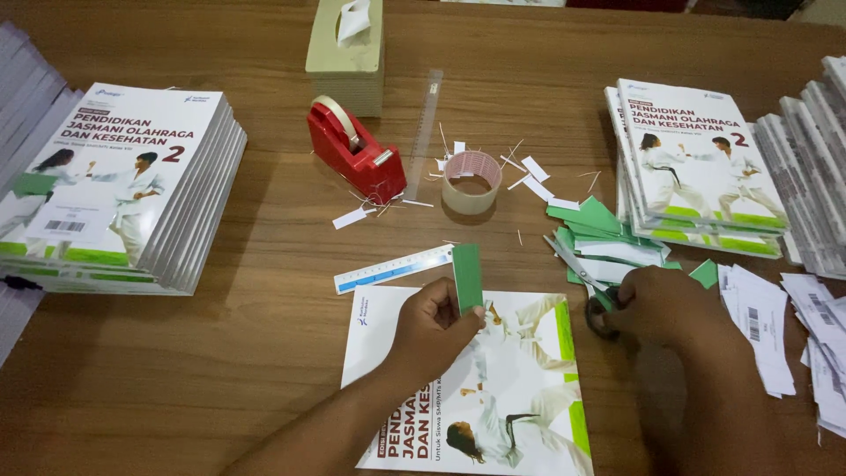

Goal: Applying labels and tape to textbooks.

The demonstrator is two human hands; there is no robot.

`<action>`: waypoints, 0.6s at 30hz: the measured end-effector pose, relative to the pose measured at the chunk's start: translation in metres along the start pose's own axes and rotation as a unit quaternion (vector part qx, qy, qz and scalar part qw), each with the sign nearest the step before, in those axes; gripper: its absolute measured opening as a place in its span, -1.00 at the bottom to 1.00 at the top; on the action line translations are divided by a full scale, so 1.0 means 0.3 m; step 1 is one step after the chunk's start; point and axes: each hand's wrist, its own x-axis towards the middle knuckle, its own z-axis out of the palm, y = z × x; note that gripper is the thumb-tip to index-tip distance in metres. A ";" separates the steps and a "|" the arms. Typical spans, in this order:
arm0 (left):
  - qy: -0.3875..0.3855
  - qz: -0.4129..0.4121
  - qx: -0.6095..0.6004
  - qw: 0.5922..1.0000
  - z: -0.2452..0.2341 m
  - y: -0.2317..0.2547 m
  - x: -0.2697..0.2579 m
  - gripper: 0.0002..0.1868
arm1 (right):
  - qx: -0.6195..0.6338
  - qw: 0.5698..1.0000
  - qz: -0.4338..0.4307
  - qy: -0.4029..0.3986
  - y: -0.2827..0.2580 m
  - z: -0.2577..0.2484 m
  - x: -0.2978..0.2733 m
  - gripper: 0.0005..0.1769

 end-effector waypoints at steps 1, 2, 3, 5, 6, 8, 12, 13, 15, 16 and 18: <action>0.000 0.000 0.000 1.000 0.003 -0.001 0.000 -0.81 | 0.000 1.000 0.000 0.000 0.004 -0.006 -0.004 -0.51; 0.008 -0.008 -0.044 0.999 0.006 -0.003 0.000 -0.82 | 0.015 1.000 -0.014 0.004 0.008 -0.011 -0.008 -0.57; 0.015 -0.017 -0.088 0.996 0.010 -0.005 0.000 -0.80 | 0.030 0.999 -0.027 0.008 0.013 -0.016 -0.013 -0.62; 0.017 -0.015 -0.092 0.995 0.009 0.008 -0.001 -0.84 | 0.139 0.988 -0.069 0.011 0.050 -0.024 -0.019 -0.70; 0.019 -0.015 -0.097 0.995 0.009 0.012 -0.005 -0.88 | 0.245 0.963 -0.110 0.014 0.068 -0.026 -0.023 -0.75; 0.022 -0.033 -0.124 0.991 0.013 0.002 -0.001 -0.90 | 0.368 0.919 -0.142 0.005 0.106 -0.005 -0.024 -0.81; 0.024 -0.040 -0.115 0.992 0.006 0.021 -0.003 -0.87 | 0.531 0.792 -0.296 0.054 0.053 -0.023 -0.061 -0.53; 0.024 -0.039 -0.115 0.992 0.006 0.020 -0.005 -0.87 | 0.531 0.792 -0.296 0.054 0.035 -0.010 -0.044 -0.53; 0.037 -0.047 -0.131 0.990 0.003 0.019 -0.006 -0.89 | 0.529 0.793 -0.298 0.050 -0.005 0.017 -0.007 -0.28; 0.037 -0.047 -0.131 0.990 0.003 0.016 -0.007 -0.89 | 0.530 0.793 -0.298 0.051 -0.028 0.023 -0.019 -0.28; 0.038 -0.065 -0.139 0.987 0.005 0.011 -0.006 -0.91 | 0.584 0.748 -0.310 0.055 -0.075 0.030 -0.038 -0.52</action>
